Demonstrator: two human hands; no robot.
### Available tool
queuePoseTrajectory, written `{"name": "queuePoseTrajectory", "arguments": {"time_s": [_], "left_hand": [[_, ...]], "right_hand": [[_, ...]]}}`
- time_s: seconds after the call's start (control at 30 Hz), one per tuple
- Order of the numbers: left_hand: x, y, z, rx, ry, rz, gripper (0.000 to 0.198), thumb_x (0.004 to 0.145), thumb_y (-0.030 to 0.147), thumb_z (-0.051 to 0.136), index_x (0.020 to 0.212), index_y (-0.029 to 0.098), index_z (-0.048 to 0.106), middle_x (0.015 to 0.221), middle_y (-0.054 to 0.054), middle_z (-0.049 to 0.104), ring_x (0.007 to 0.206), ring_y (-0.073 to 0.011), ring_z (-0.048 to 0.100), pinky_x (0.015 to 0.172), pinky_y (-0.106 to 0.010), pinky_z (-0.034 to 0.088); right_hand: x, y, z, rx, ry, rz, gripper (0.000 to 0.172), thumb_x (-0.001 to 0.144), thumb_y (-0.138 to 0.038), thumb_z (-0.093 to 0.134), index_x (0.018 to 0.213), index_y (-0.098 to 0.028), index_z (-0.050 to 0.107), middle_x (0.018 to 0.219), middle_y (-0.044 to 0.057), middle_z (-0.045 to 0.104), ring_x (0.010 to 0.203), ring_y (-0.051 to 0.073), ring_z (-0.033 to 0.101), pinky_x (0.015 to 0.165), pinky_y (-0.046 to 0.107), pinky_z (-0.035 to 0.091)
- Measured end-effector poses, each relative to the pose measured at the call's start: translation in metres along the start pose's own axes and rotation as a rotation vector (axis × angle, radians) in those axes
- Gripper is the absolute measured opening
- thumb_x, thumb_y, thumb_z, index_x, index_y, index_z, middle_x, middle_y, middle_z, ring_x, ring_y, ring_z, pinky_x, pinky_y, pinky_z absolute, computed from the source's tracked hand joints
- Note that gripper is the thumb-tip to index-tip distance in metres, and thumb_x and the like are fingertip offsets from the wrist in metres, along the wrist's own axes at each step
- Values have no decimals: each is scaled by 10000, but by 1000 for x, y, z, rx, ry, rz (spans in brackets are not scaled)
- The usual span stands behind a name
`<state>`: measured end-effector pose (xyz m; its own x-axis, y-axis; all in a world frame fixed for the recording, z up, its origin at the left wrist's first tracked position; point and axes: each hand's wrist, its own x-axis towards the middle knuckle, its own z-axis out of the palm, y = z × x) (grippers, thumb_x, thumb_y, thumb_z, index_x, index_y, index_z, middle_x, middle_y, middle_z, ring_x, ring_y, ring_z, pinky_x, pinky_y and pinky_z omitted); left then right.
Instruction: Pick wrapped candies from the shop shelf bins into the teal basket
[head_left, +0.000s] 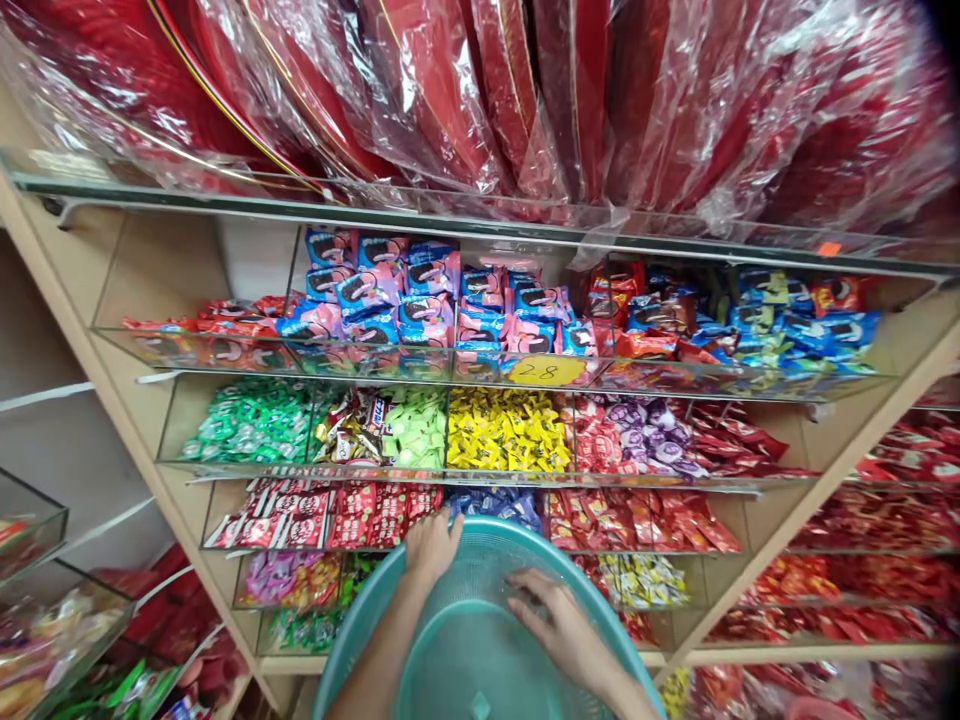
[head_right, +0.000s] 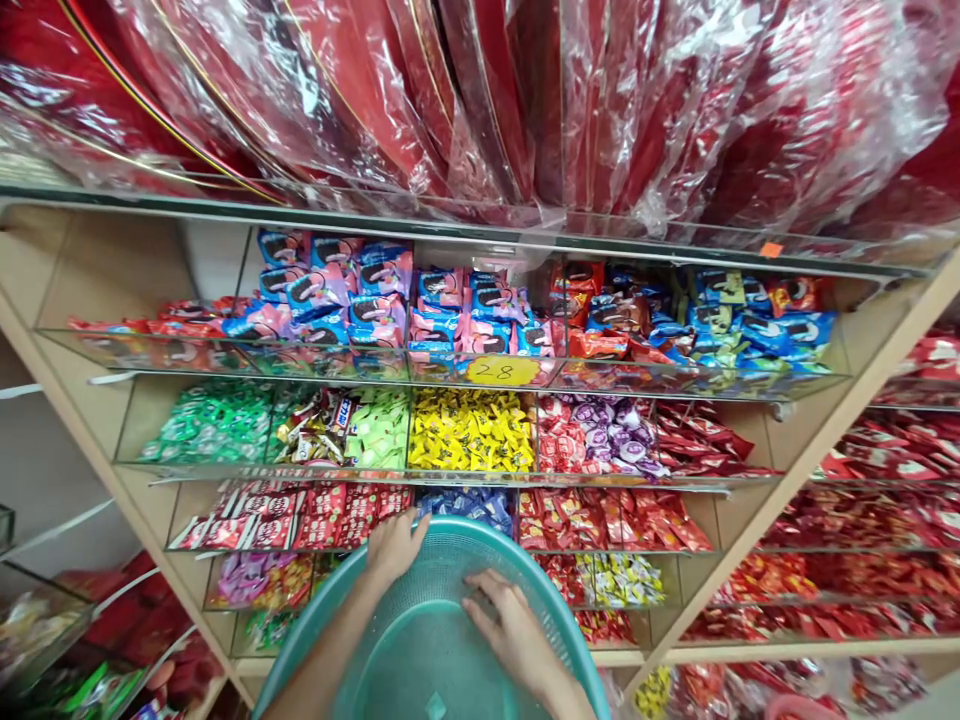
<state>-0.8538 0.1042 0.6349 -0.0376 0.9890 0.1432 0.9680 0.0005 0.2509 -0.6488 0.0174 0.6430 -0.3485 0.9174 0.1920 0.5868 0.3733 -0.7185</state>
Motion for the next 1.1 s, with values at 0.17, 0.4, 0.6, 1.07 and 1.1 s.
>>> {"name": "queuePoseTrajectory", "arguments": {"time_s": [0.17, 0.4, 0.6, 1.07, 1.1], "left_hand": [[-7, -11, -3, -32, -14, -55, 546, 858, 529, 181, 1032, 213, 591, 919, -99, 675, 862, -227, 613, 717, -303, 409], [-13, -28, -11, -56, -14, -102, 516, 863, 510, 199, 1037, 210, 581, 951, -94, 671, 896, -227, 605, 745, -313, 405], [-20, -42, -21, -56, -10, -127, 538, 866, 516, 182, 1065, 199, 569, 958, -96, 667, 904, -219, 602, 742, -299, 399], [-24, -76, -19, -34, -20, -67, 530, 851, 543, 197, 1011, 192, 561, 915, -90, 672, 851, -228, 613, 692, -306, 411], [-24, -79, -20, -27, -21, -63, 523, 846, 547, 210, 1009, 193, 559, 913, -89, 672, 854, -230, 613, 693, -308, 412]], "right_hand": [[9, -27, -6, 5, -112, -66, 323, 860, -424, 415, 1070, -229, 564, 1078, 49, 586, 981, 173, 536, 874, 296, 401], [51, -70, -24, -61, -3, -199, 299, 851, -401, 437, 1034, -214, 583, 1005, 60, 613, 914, 186, 558, 824, 306, 430], [43, -48, 22, 62, 148, -128, 309, 853, -422, 423, 1019, -222, 590, 964, 63, 631, 779, 176, 581, 757, 309, 473], [41, -38, 70, 154, 117, -92, 298, 860, -390, 419, 1009, -215, 608, 952, 66, 643, 842, 188, 595, 761, 297, 474], [42, -42, 74, 160, 115, -99, 297, 863, -388, 414, 1004, -216, 611, 940, 63, 643, 839, 187, 593, 757, 297, 473]]}}
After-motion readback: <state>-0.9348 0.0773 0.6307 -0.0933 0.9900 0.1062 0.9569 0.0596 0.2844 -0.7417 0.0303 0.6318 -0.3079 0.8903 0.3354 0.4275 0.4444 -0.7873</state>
